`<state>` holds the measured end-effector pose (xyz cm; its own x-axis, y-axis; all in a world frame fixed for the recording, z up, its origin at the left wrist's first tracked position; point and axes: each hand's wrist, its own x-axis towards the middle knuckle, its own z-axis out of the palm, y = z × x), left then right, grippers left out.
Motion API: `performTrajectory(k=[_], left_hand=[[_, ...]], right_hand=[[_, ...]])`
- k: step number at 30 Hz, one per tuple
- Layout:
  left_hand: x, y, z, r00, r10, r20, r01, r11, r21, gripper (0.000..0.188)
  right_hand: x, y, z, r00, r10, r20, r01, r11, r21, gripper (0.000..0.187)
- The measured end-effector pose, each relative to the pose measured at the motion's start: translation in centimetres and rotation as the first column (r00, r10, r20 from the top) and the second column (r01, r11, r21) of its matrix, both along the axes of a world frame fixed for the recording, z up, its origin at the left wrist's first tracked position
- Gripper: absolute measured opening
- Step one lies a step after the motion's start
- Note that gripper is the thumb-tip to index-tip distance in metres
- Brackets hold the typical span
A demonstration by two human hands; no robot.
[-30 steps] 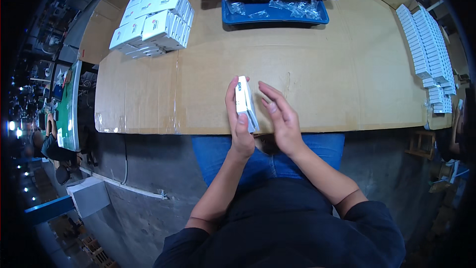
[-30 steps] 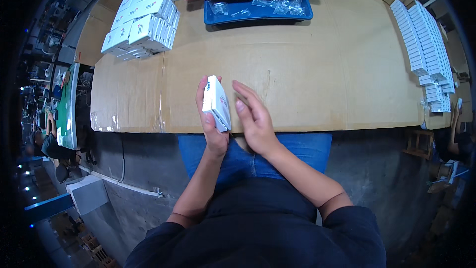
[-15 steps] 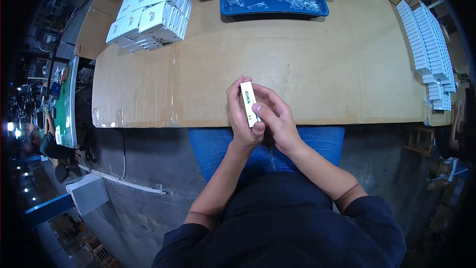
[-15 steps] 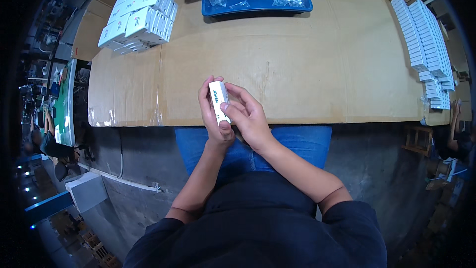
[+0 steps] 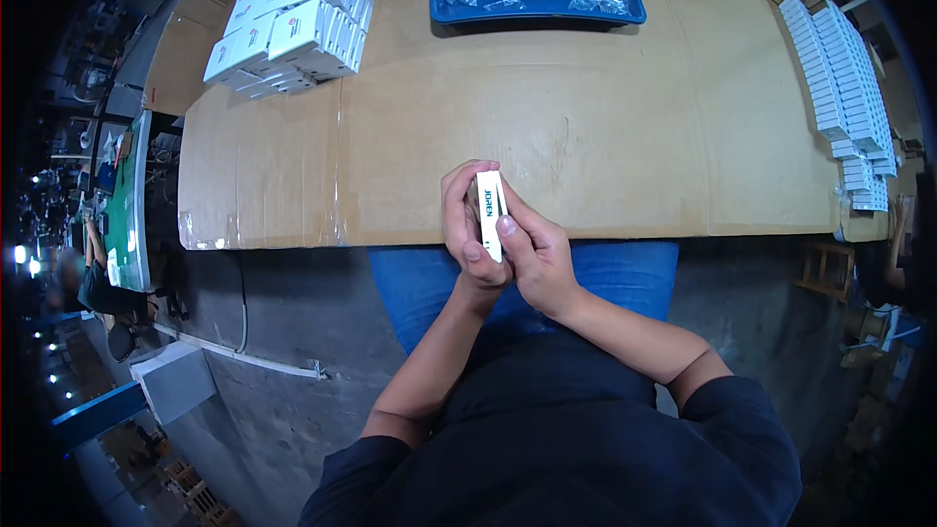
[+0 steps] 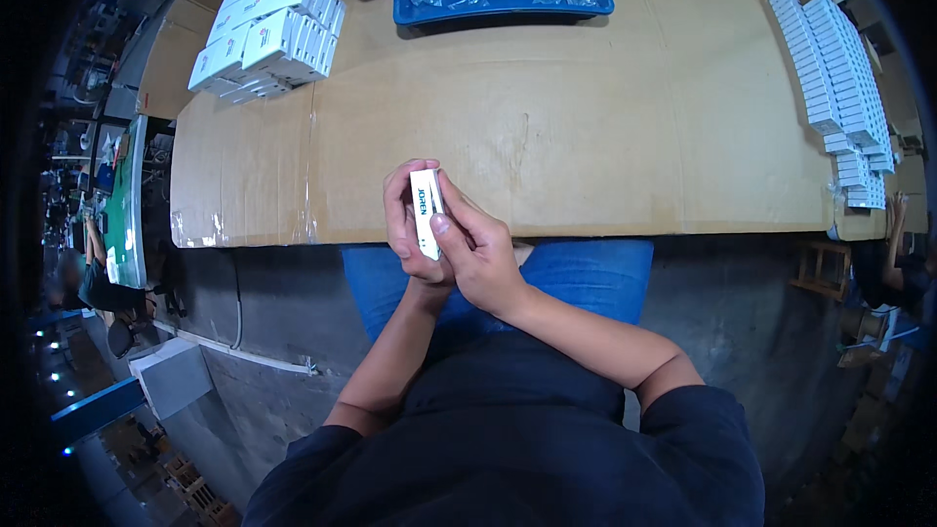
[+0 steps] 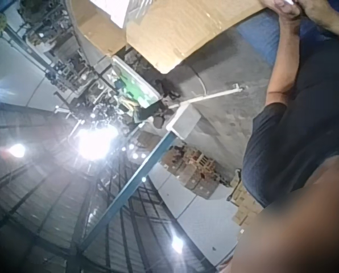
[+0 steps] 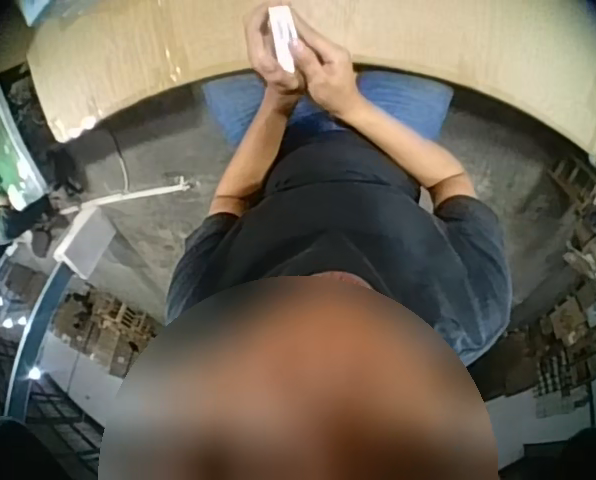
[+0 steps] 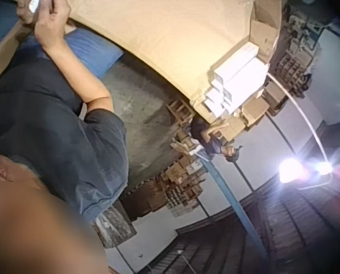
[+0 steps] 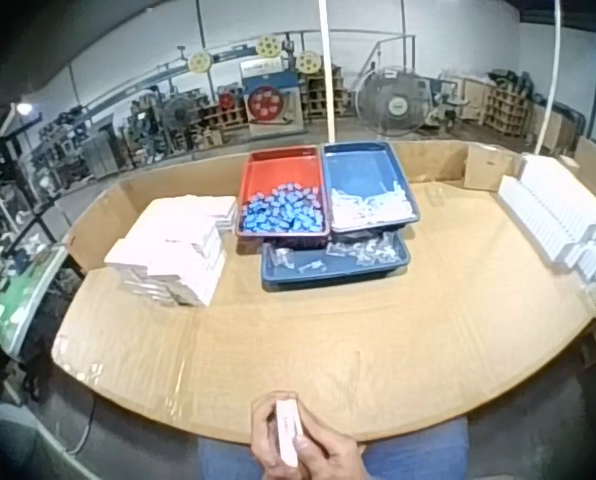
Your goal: The person assembles electronic components by hand, placing them into plastic housings, then packaging the assembled units into small plastic bags, and finally into cardboard boxes.
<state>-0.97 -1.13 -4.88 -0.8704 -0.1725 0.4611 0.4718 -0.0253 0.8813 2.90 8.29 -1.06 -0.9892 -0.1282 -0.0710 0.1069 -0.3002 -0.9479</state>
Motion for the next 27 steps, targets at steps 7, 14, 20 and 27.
performTrajectory(k=[7,14,20,27], left_hand=[[0.2,0.2,1.0,1.000,0.020,0.017,-0.020,1.000,0.021,0.097],[-1.1,-0.7,1.1,0.988,-0.151,0.035,0.154,0.982,-0.108,0.115],[-0.3,-1.5,-0.2,0.954,-0.193,0.229,0.220,0.970,-0.099,0.098],[0.3,-0.2,3.0,0.559,-0.581,0.591,0.216,0.791,0.573,0.067]], right_hand=[[-0.3,0.4,-0.7,0.982,-0.015,-0.190,0.038,0.992,0.120,0.052],[-2.4,1.7,-0.4,0.999,0.012,-0.052,-0.009,0.998,0.061,0.054],[-3.6,4.8,-0.4,0.990,0.140,-0.021,-0.133,0.973,0.189,0.065],[-4.7,6.5,-0.7,0.828,0.237,-0.509,0.065,0.859,0.507,0.094]])
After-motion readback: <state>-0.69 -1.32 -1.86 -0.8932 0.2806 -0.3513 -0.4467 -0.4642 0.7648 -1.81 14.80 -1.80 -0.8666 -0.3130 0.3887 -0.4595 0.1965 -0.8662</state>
